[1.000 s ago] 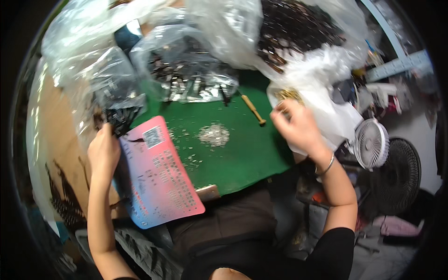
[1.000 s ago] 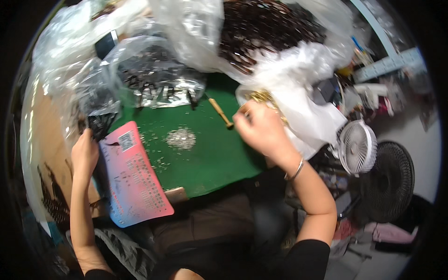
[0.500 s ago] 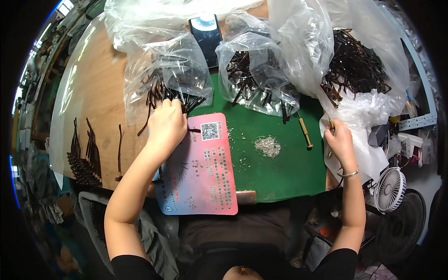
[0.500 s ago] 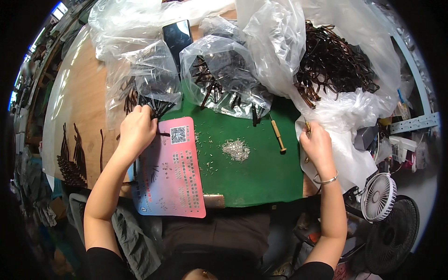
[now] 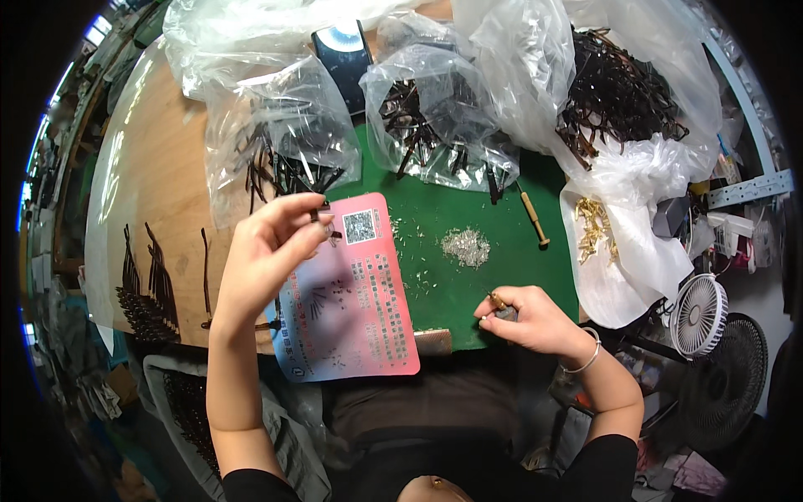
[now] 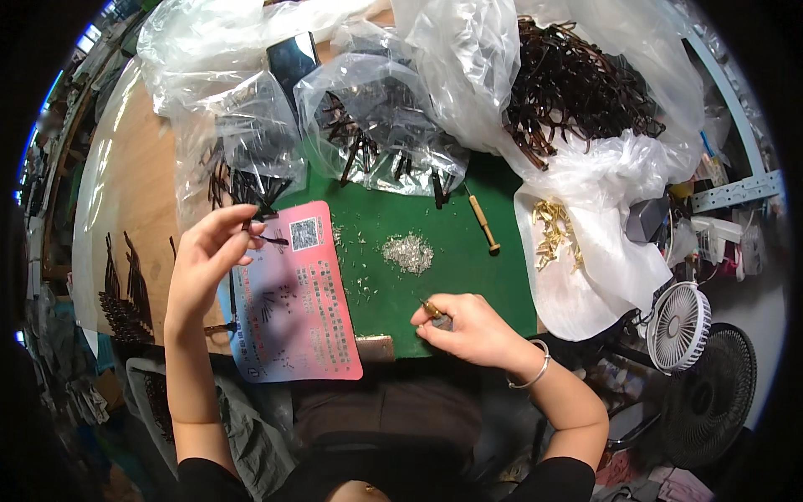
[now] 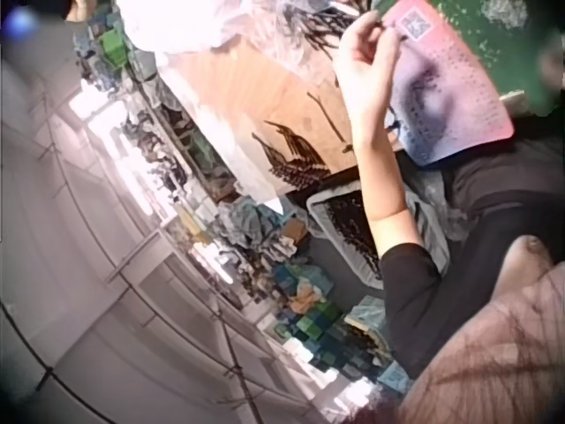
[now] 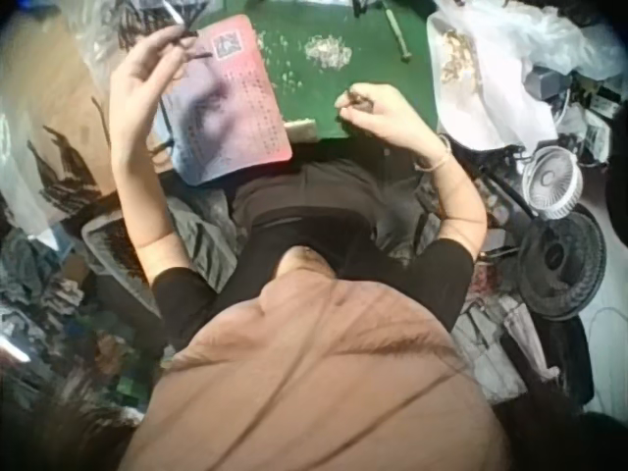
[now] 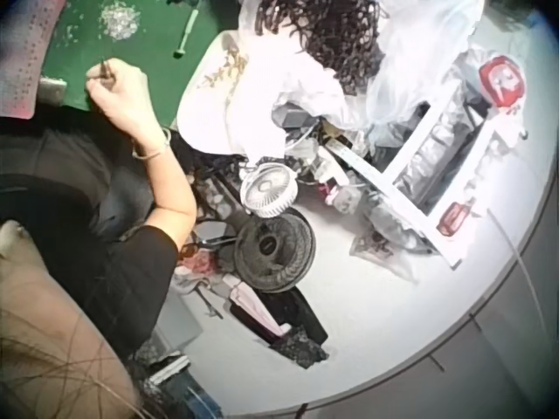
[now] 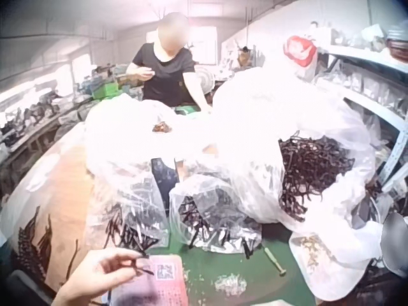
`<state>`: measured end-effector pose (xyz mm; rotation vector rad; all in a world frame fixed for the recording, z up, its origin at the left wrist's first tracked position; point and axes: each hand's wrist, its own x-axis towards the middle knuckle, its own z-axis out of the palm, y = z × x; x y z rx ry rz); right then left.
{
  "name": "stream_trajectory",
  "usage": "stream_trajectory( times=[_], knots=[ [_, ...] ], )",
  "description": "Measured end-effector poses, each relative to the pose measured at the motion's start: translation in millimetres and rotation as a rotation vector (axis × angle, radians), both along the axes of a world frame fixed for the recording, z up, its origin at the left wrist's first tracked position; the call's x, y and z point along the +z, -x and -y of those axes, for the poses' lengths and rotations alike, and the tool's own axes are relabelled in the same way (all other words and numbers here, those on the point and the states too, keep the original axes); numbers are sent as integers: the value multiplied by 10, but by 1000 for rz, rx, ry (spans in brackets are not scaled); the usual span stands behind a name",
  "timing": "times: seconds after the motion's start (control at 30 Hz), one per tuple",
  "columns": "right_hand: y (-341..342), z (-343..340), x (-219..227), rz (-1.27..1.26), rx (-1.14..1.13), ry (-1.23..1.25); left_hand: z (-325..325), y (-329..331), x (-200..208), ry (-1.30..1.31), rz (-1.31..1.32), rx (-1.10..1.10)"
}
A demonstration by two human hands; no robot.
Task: The person assembles eyeglasses by hand, inserting small metal screws into the hinge areas of the frames. They repeatedly pick up frames, insert screws, and place the assembled units aside on the table.
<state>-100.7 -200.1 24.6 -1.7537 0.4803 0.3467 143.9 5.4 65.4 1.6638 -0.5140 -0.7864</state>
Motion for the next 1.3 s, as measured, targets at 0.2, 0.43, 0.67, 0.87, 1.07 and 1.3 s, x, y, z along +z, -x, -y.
stream_trajectory(
  times=[0.2,0.43,0.67,0.87,1.07,1.3],
  knots=[
    [-8,-132,69,47,-12,29,-213,720,-191,227,861,-102],
    [-3,-410,214,431,-164,106,-101,1539,-440,107,-454,-293],
    [-13,-487,-2,462,-235,56,-112,1538,-477,132,-573,-222],
    [25,-608,-113,591,-299,195,-68,1605,-566,204,-627,-169],
    [43,-370,-41,81,-183,-489,-136,1584,-627,169,-591,-284],
    [41,-272,-216,-78,46,-460,-147,1563,-642,56,-225,-479]
  ],
)
